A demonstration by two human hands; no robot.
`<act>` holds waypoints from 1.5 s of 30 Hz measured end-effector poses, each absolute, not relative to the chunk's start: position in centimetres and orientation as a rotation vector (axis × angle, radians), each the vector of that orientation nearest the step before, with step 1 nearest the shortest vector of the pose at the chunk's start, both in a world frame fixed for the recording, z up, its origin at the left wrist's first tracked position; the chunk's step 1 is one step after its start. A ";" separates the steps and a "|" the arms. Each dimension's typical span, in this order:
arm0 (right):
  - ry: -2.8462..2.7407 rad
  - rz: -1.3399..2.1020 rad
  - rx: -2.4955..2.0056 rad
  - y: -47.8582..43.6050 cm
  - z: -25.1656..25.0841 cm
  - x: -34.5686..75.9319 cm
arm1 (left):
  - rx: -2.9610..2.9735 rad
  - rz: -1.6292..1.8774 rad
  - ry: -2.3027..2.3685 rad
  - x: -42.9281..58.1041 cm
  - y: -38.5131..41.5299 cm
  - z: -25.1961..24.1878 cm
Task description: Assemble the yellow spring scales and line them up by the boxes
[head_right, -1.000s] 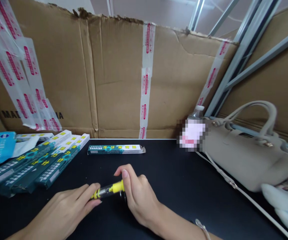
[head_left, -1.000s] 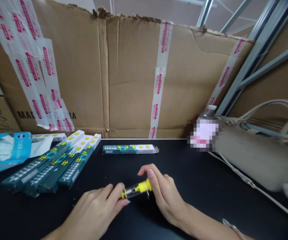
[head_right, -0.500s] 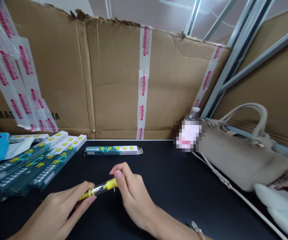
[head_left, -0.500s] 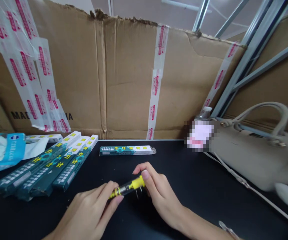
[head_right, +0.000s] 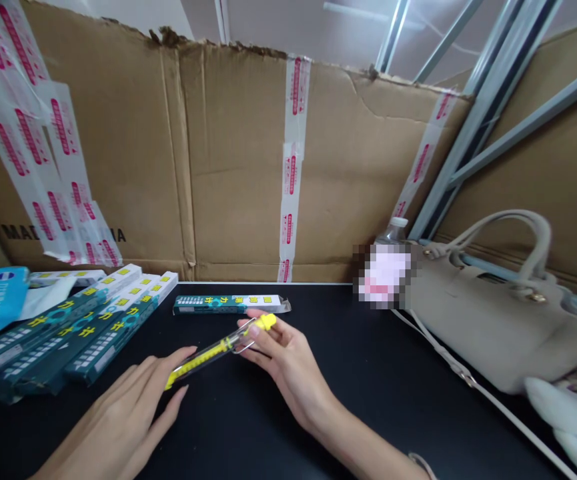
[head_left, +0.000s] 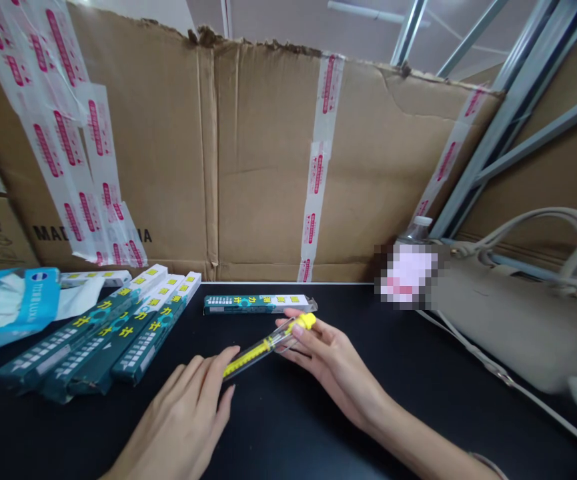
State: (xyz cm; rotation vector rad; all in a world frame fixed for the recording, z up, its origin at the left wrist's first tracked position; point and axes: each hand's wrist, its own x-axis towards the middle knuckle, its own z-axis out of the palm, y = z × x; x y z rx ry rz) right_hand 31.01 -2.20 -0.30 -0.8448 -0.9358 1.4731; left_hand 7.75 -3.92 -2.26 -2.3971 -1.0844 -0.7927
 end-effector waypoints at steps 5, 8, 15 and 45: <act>-0.810 1.589 -0.713 -1.3 -0.6 31.7 | -2.541 -0.897 -1.037 7.7 -3.8 -2.1; -0.837 1.667 -0.695 -1.6 -0.6 31.3 | -2.622 -0.952 -1.076 7.6 -3.9 -2.3; -0.997 1.801 -0.743 -2.3 -0.1 30.8 | -2.982 -1.062 -1.089 7.3 -4.0 -2.7; -1.152 0.709 -0.908 0.3 2.5 35.9 | -2.742 -0.377 -0.604 18.8 9.7 0.1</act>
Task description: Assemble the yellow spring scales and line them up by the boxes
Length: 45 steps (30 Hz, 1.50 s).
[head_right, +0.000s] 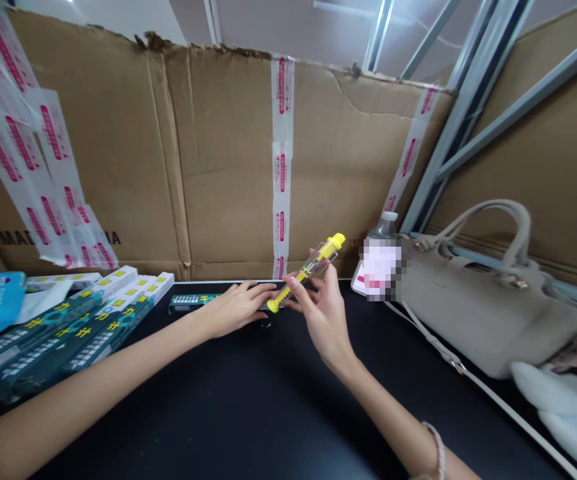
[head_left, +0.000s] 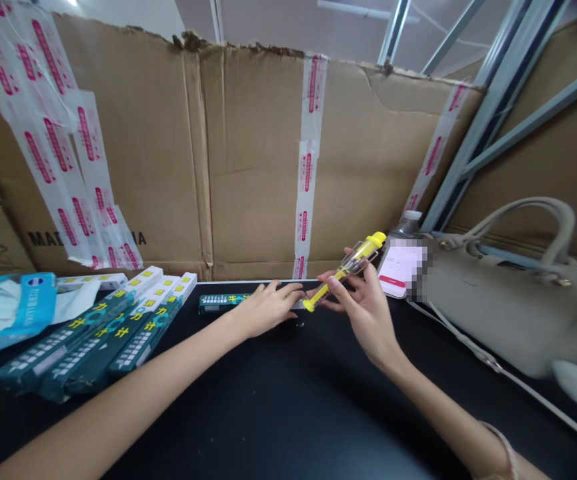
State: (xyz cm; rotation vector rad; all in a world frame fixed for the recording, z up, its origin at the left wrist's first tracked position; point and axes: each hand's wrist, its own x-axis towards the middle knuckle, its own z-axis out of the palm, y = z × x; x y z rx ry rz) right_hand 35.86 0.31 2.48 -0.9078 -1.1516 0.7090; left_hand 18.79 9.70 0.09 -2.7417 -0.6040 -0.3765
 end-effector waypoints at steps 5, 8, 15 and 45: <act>-1.153 0.658 -0.887 0.1 3.2 36.5 | -2.748 -0.240 -0.516 16.8 8.7 0.2; -1.137 0.590 -0.881 -0.2 3.8 36.9 | -2.749 -0.193 -0.500 15.2 6.6 1.3; -1.128 0.633 -0.868 -0.2 4.0 37.0 | -2.729 -0.173 -0.426 13.7 2.0 3.2; -1.066 0.933 -0.690 -1.6 4.2 35.2 | -2.785 -0.227 -0.541 12.1 0.3 3.7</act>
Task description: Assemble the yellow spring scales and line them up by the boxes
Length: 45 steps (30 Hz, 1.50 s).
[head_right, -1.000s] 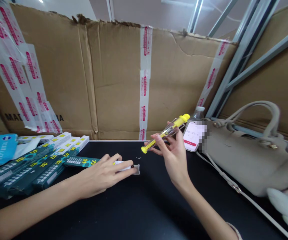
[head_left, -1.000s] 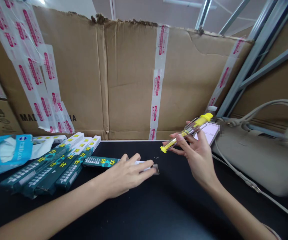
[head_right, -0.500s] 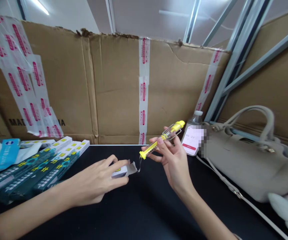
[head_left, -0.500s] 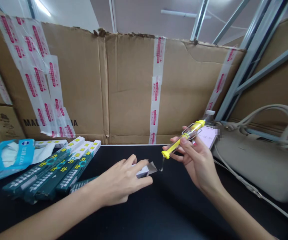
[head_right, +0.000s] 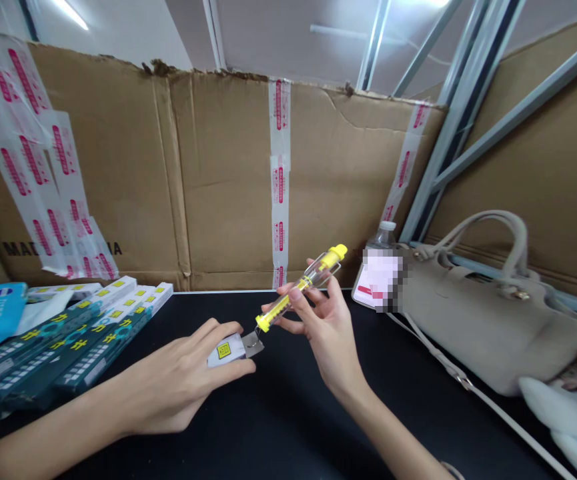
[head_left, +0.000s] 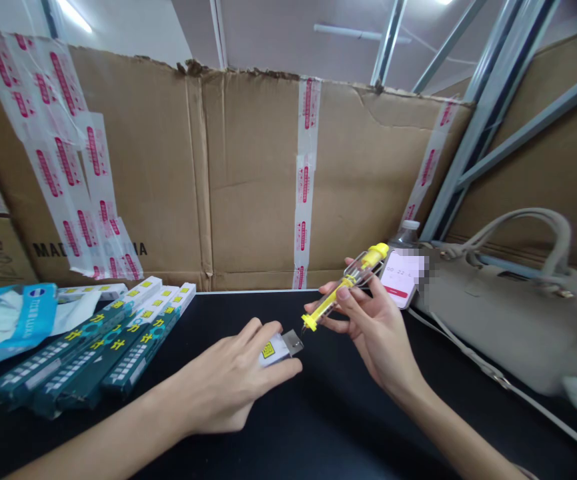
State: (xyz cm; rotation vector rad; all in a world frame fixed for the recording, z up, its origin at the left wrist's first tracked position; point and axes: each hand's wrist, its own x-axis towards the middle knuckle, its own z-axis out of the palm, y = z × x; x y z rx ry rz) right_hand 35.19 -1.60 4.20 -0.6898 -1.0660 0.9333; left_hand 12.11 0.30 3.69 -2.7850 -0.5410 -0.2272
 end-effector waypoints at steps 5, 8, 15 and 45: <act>-1.066 0.899 -0.701 -1.9 4.2 34.7 | -2.803 -0.219 -0.519 12.0 0.0 3.9; -1.064 0.887 -0.712 -2.1 4.2 34.3 | -2.840 -0.249 -0.547 12.1 -0.4 3.7; -1.104 0.944 -0.735 -2.5 3.9 33.3 | -2.918 -0.350 -0.595 12.2 -0.6 3.8; -0.952 0.899 -0.871 -1.9 3.1 33.3 | -2.836 -0.559 -0.436 11.4 -0.2 4.4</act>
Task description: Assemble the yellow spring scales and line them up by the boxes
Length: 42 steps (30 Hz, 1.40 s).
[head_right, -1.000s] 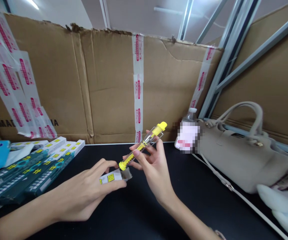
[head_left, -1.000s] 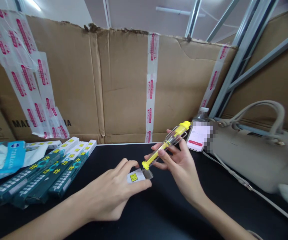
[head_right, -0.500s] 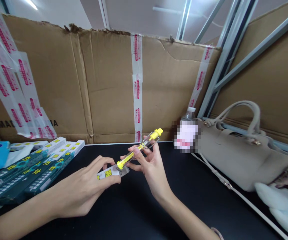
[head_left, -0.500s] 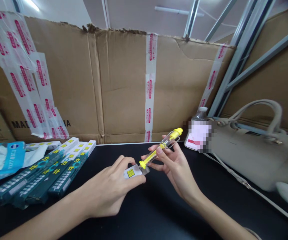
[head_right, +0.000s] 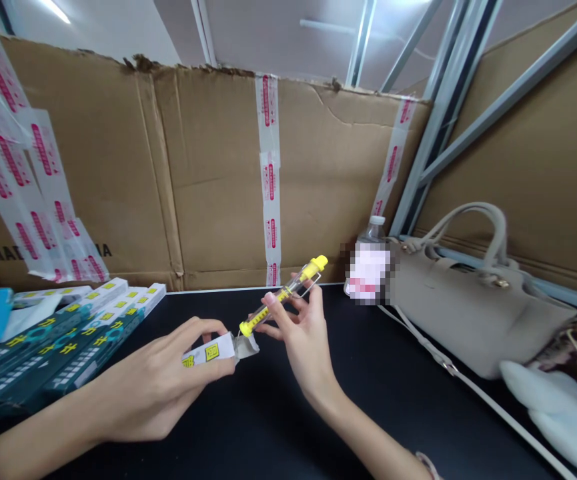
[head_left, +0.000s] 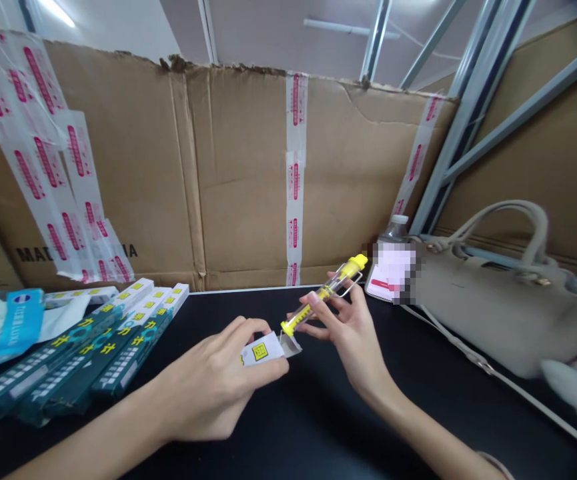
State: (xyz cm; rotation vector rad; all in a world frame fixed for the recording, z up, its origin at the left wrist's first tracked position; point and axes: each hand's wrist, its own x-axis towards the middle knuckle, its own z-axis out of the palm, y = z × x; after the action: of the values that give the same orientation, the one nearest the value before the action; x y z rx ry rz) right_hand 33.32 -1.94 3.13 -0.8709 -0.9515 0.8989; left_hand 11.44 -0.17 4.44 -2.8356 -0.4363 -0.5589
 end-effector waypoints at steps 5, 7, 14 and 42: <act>-1.043 0.901 -0.812 -2.9 3.7 32.9 | -2.621 -0.725 -0.276 11.2 0.1 4.4; -1.070 0.882 -0.774 -3.1 3.8 32.8 | -2.577 -0.778 -0.263 11.2 0.0 4.4; -1.262 1.058 -0.690 -3.1 2.3 32.3 | -2.588 -0.860 -0.256 11.4 0.0 4.8; -1.481 0.977 -0.903 -3.0 0.1 31.6 | -2.588 -0.903 -0.281 11.0 1.4 3.8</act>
State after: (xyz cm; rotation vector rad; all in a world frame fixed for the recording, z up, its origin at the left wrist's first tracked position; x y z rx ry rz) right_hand 31.60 -2.95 0.05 -0.9034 -1.4811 0.9772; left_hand 11.00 1.39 3.83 -2.5878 -0.2808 -0.9034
